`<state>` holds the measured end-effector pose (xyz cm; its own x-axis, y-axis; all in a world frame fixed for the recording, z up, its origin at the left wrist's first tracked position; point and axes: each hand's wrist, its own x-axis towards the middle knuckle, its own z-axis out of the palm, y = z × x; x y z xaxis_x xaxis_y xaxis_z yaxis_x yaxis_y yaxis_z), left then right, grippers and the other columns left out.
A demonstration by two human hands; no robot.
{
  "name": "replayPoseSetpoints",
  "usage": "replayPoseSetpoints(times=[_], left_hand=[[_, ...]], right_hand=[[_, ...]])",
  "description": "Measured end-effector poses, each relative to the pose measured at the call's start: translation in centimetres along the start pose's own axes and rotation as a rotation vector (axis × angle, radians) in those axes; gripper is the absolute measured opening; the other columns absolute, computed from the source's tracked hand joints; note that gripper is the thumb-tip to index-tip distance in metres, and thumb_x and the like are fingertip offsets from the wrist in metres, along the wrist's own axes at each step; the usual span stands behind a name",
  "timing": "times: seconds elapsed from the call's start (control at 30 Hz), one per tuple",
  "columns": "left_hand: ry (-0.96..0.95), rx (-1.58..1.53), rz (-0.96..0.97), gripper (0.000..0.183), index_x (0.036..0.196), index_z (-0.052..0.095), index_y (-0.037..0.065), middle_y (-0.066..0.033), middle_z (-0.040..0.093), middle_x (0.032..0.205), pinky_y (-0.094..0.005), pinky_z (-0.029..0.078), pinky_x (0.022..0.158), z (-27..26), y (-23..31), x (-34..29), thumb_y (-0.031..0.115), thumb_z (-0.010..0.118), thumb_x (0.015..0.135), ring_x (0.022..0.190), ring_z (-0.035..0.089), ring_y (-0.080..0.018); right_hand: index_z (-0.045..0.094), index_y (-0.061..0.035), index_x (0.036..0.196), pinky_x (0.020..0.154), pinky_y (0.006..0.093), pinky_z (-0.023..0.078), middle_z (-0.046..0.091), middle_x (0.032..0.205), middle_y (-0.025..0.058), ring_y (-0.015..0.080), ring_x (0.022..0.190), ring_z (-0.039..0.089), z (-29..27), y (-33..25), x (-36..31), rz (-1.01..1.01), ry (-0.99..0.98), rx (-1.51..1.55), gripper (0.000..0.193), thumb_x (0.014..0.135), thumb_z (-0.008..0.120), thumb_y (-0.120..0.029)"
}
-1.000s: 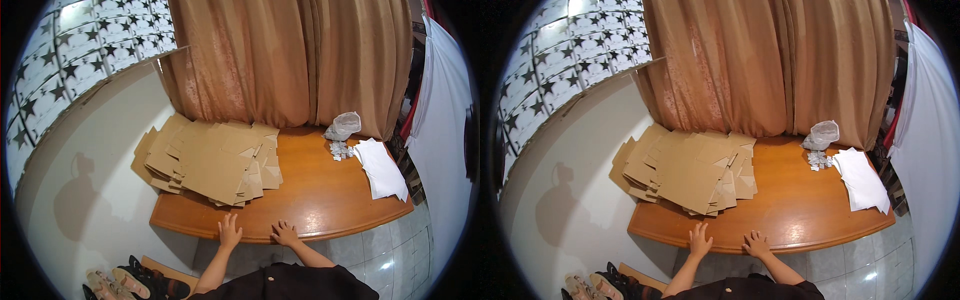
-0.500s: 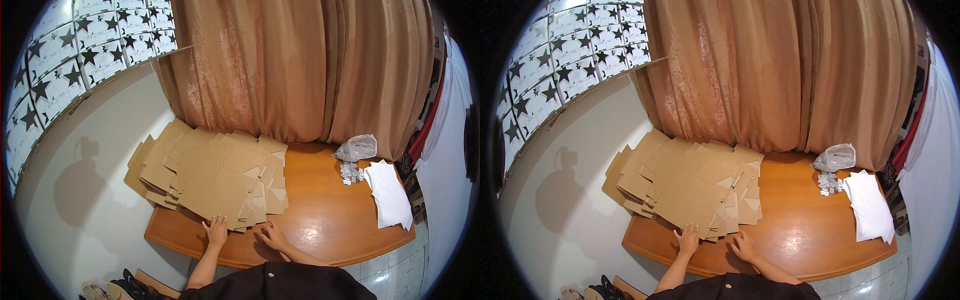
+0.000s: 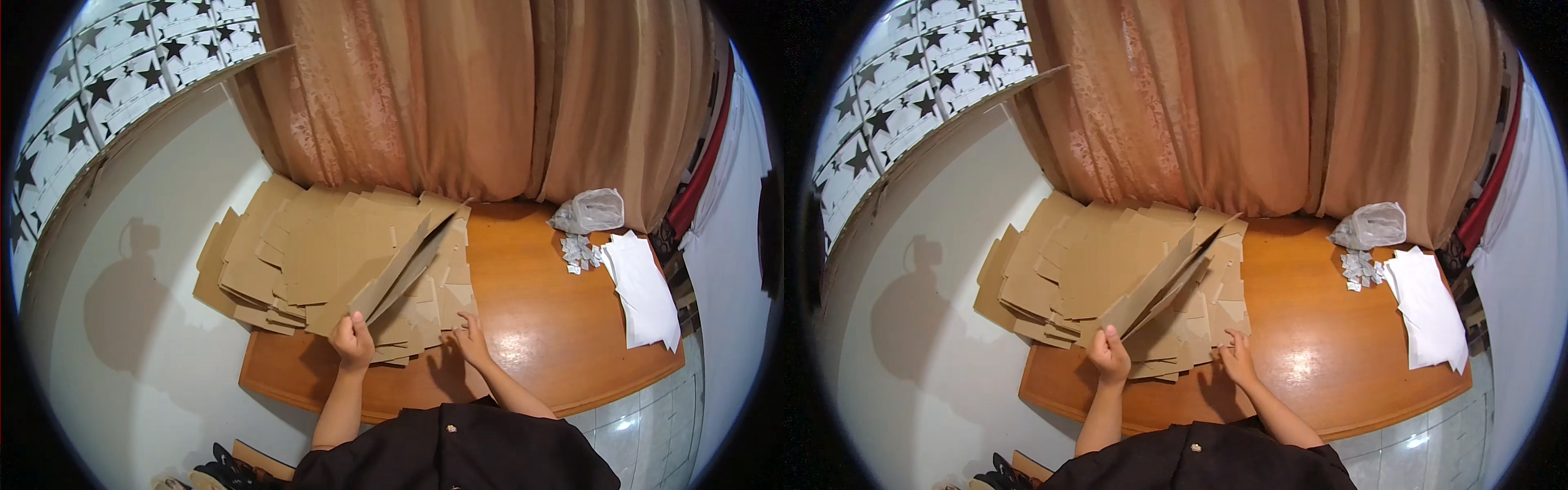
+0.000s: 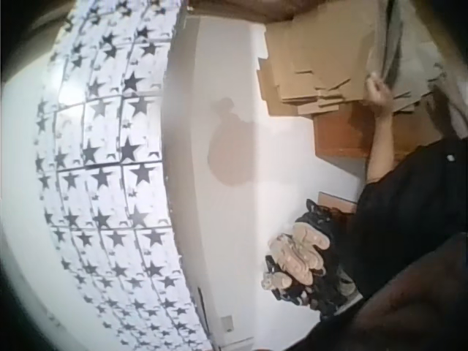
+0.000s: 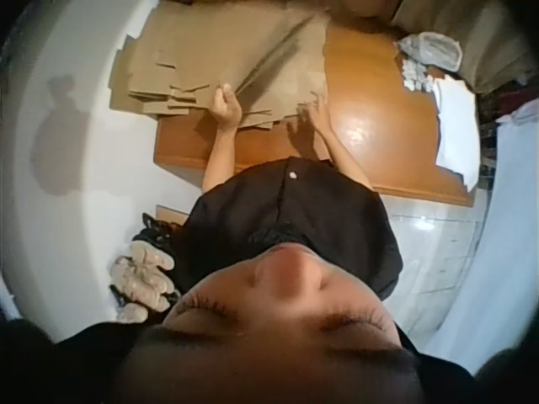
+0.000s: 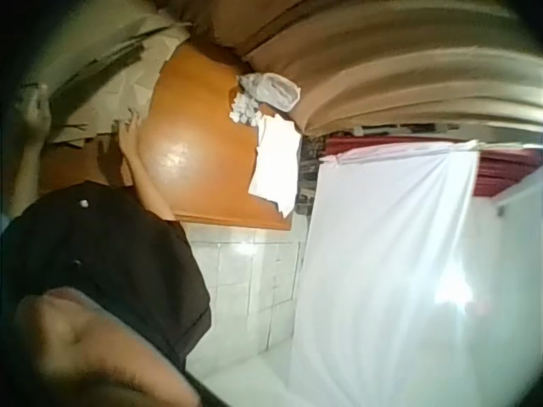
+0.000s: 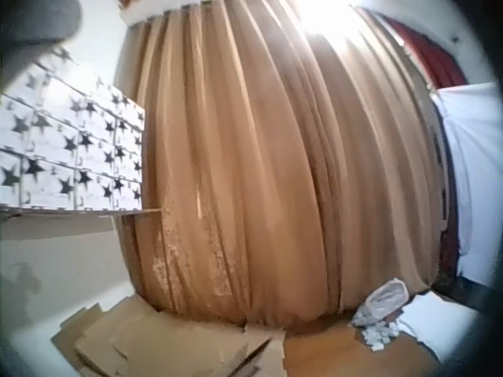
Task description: Folding cardboard sheets into shoe boxes, inserting tissue paper, and stacking them on a shelf.
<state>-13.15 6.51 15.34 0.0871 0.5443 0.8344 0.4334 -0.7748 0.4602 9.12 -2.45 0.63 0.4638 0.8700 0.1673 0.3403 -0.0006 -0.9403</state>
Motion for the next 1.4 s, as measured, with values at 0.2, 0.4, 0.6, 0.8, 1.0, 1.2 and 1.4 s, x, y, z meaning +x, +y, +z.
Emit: replayPoseSetpoints(times=[0.2,0.4,0.6,0.8,1.0,1.2,1.4], left_hand=[[0.181,-0.523,-0.428,0.033,0.068,0.039,0.006,0.0053,0.038,0.065,-0.0212,0.028,0.055,0.2,3.6,2.5,0.023,0.043,0.097,0.063,0.031,-0.0045],[0.066,-0.806,-0.623,0.031,0.071,0.042,0.006,0.0039,0.044,0.069,-0.0201,0.033,0.059,0.8,4.7,2.8,0.024,0.044,0.097,0.065,0.037,-0.0046],[-0.138,-0.909,-0.588,0.028,0.075,0.046,0.005,0.0001,0.051,0.075,-0.0226,0.038,0.066,1.0,3.2,0.7,0.024,0.045,0.096,0.07,0.044,-0.0072],[-0.304,-1.022,-0.636,0.03,0.075,0.048,0.005,-0.0016,0.053,0.074,-0.0224,0.039,0.065,3.5,4.5,-1.6,0.027,0.049,0.095,0.07,0.047,-0.0079],[-0.394,-1.015,-0.632,0.029,0.082,0.053,0.002,0.0,0.053,0.078,-0.0227,0.039,0.068,6.7,7.2,-3.0,0.028,0.049,0.095,0.073,0.045,-0.0072],[-0.397,-1.039,-0.638,0.033,0.093,0.056,0.001,-0.0033,0.059,0.088,-0.0241,0.042,0.074,10.5,8.1,-4.3,0.032,0.046,0.097,0.079,0.052,-0.0097],[-0.414,-1.079,-0.617,0.031,0.09,0.056,0.002,-0.0015,0.058,0.085,-0.0234,0.041,0.073,12.7,11.6,-5.9,0.031,0.048,0.096,0.078,0.051,-0.0085]], right_hand=[[0.031,-0.0125,0.137,0.093,0.0368,0.037,0.038,0.131,0.0133,0.0247,0.112,0.043,-4.8,-2.4,-1.9,0.335,0.171,0.366,0.057,0.088,0.053,-0.032],[0.016,-0.0171,0.145,0.106,0.0381,0.021,0.024,0.147,0.0079,0.0223,0.133,0.025,-14.6,-3.0,-3.7,-0.1,0.72,0.755,0.074,0.088,0.046,-0.052],[0.031,-0.0084,0.14,0.105,0.0357,0.027,0.034,0.142,0.0075,0.0233,0.127,0.037,-20.2,-8.0,-11.4,-0.152,0.624,0.635,0.067,0.09,0.042,-0.052],[0.042,-0.0022,0.132,0.098,0.0343,0.035,0.05,0.126,0.0077,0.0206,0.114,0.048,-20.2,-7.6,-17.2,0.169,0.498,0.365,0.055,0.088,0.057,-0.031],[0.041,0.0017,0.133,0.102,0.0302,0.031,0.049,0.129,0.0087,0.0191,0.12,0.043,-20.8,-8.7,-17.5,0.22,0.602,0.257,0.048,0.091,0.054,-0.017],[0.032,-0.0019,0.139,0.103,0.0339,0.032,0.043,0.134,0.016,0.0241,0.125,0.04,-26.0,-6.7,-17.4,-0.084,0.168,0.631,0.083,0.079,0.063,-0.05],[0.032,-0.0079,0.139,0.1,0.0415,0.038,0.047,0.128,0.0159,0.0281,0.117,0.047,-30.2,-1.0,-14.4,0.338,0.125,0.438,0.07,0.088,0.046,-0.054]])
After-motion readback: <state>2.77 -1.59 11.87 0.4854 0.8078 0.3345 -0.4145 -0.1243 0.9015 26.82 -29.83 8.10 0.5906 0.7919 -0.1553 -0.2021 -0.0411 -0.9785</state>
